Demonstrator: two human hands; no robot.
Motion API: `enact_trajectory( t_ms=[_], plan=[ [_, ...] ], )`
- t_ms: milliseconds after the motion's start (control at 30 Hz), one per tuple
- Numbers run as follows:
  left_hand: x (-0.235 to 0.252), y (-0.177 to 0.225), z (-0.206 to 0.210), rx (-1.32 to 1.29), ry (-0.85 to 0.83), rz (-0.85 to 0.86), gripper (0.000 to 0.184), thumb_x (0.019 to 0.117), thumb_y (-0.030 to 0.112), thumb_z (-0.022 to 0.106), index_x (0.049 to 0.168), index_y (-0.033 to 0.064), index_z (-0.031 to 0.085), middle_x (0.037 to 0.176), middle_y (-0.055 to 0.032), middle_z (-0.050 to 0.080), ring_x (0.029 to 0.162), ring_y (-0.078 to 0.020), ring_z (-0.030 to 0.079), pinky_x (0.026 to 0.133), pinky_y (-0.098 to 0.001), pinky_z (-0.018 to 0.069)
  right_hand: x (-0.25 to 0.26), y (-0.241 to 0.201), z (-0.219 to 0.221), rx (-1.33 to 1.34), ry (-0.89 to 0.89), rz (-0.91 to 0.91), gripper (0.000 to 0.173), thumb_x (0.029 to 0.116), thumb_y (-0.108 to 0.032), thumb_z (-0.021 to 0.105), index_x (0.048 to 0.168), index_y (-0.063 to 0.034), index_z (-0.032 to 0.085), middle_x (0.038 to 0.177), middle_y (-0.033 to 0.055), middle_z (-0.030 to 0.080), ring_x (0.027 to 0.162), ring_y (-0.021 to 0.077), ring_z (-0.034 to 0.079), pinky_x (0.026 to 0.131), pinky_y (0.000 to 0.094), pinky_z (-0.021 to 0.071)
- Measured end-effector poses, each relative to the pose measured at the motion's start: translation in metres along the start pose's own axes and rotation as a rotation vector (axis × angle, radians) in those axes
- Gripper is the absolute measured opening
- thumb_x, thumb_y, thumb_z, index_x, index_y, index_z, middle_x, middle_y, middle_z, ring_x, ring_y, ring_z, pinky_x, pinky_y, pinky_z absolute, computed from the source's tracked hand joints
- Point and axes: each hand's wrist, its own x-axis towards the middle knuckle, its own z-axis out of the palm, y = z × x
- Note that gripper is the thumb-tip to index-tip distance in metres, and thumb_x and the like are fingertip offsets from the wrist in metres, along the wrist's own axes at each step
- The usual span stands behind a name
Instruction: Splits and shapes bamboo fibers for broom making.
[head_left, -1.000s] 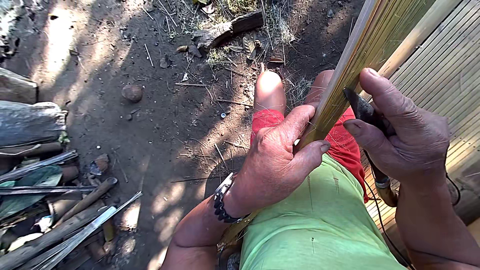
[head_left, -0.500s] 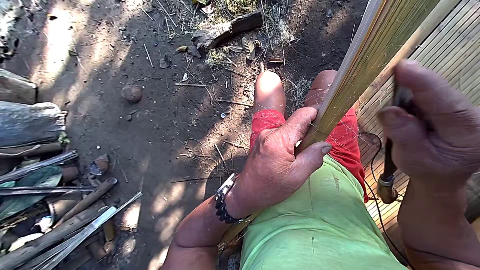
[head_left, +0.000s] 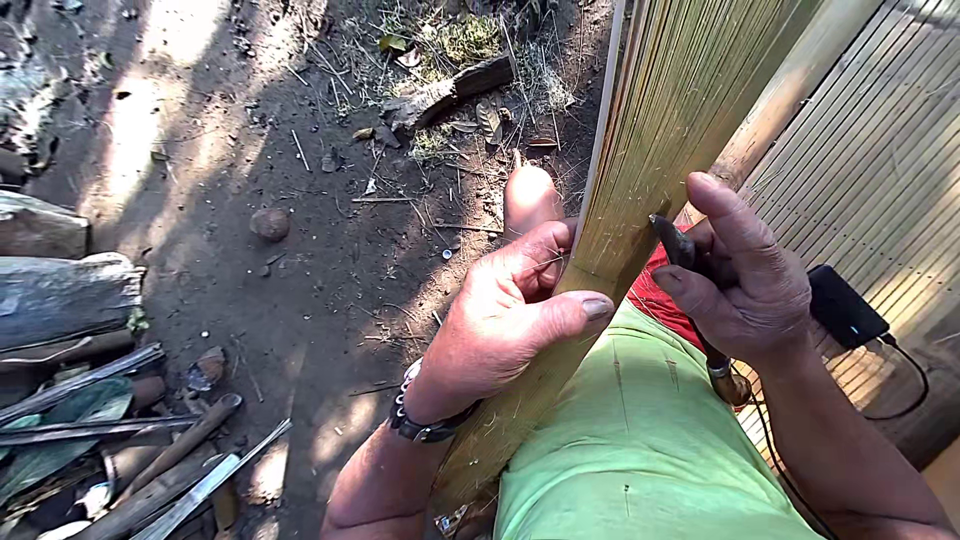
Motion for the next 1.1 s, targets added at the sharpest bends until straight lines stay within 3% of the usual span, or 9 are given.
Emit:
enact_trajectory(
  t_ms=[167,267,400,567,667,800,900,967,1100],
  plan=[
    [0.003,-0.011,-0.015,-0.091,-0.006,-0.043,0.044,0.0896,0.003,0.074,0.131,0.0050,0.061,0.095,-0.0149,0.072,0.082,-0.0196,0.072,0.076,-0.0352,0.0627,0.008,0.008,0.001,-0.081,0.057,-0.071,0.046,0.0999,-0.017,0.066,0.145,-0.0220,0.060,0.095,0.0003,0.060,0.074,0.0075,0.060,0.062,0.0257,0.0561],
    [0.007,-0.019,-0.025,-0.235,-0.049,-0.016,0.043,0.0914,-0.005,0.068,0.133,-0.0044,0.058,0.105,-0.0200,0.072,0.091,-0.0238,0.072,0.085,-0.0397,0.0618,0.014,0.014,-0.013,-0.053,0.183,-0.019,0.046,0.1004,-0.013,0.066,0.145,-0.0199,0.059,0.119,0.0010,0.069,0.090,0.0081,0.068,0.075,0.0276,0.0622],
    [0.012,-0.024,-0.041,-0.339,-0.077,0.004,0.043,0.0899,-0.005,0.067,0.132,-0.0057,0.057,0.108,-0.0199,0.071,0.093,-0.0221,0.072,0.086,-0.0384,0.0612,0.013,0.024,-0.029,-0.068,0.247,0.065,0.051,0.1007,-0.011,0.065,0.150,-0.0208,0.055,0.132,-0.0002,0.066,0.093,0.0080,0.069,0.077,0.0265,0.0622],
    [0.021,-0.036,-0.064,-0.435,-0.102,-0.001,0.046,0.0879,-0.001,0.068,0.132,-0.0055,0.059,0.111,-0.0205,0.071,0.095,-0.0216,0.072,0.087,-0.0378,0.0609,-0.004,0.045,-0.029,-0.025,0.290,0.207,0.048,0.1021,-0.015,0.063,0.149,-0.0224,0.056,0.104,0.0014,0.072,0.075,0.0058,0.065,0.068,0.0238,0.0583],
    [0.025,-0.044,-0.073,-0.492,-0.103,0.001,0.047,0.0866,0.001,0.069,0.132,-0.0065,0.059,0.111,-0.0224,0.070,0.094,-0.0230,0.073,0.087,-0.0389,0.0610,-0.010,0.060,-0.035,-0.096,0.304,0.274,0.046,0.1025,-0.019,0.063,0.148,-0.0249,0.058,0.113,-0.0007,0.073,0.083,0.0059,0.068,0.074,0.0250,0.0597],
    [0.029,-0.052,-0.081,-0.498,-0.133,0.019,0.048,0.0875,0.006,0.069,0.133,-0.0065,0.058,0.110,-0.0221,0.070,0.094,-0.0228,0.072,0.086,-0.0388,0.0609,-0.017,0.121,-0.060,-0.394,0.306,0.444,0.044,0.1044,-0.034,0.060,0.148,-0.0383,0.056,0.128,-0.0026,0.071,0.094,0.0119,0.072,0.081,0.0422,0.0608],
    [0.031,-0.055,-0.081,-0.518,-0.130,0.011,0.048,0.0879,0.006,0.070,0.133,-0.0064,0.059,0.110,-0.0223,0.071,0.094,-0.0229,0.073,0.086,-0.0382,0.0610,-0.023,0.176,-0.084,-0.495,0.350,0.586,0.042,0.1045,-0.034,0.059,0.147,-0.0322,0.059,0.125,0.0059,0.072,0.097,0.0260,0.072,0.084,0.0585,0.0563],
    [0.032,-0.057,-0.081,-0.545,-0.127,0.006,0.047,0.0879,0.005,0.070,0.132,-0.0064,0.059,0.110,-0.0230,0.070,0.094,-0.0236,0.072,0.087,-0.0390,0.0607,-0.029,0.207,-0.096,-0.528,0.368,0.660,0.043,0.1063,-0.034,0.056,0.149,-0.0292,0.056,0.136,0.0052,0.067,0.112,0.0301,0.070,0.094,0.0623,0.0526],
    [0.034,-0.060,-0.075,-0.520,-0.083,-0.024,0.047,0.0874,0.004,0.070,0.132,-0.0063,0.060,0.110,-0.0225,0.070,0.094,-0.0229,0.072,0.086,-0.0386,0.0609,-0.041,0.247,-0.105,-0.620,0.390,0.763,0.046,0.1067,-0.034,0.055,0.152,-0.0278,0.053,0.136,0.0107,0.067,0.113,0.0372,0.068,0.094,0.0667,0.0509]
  ],
)
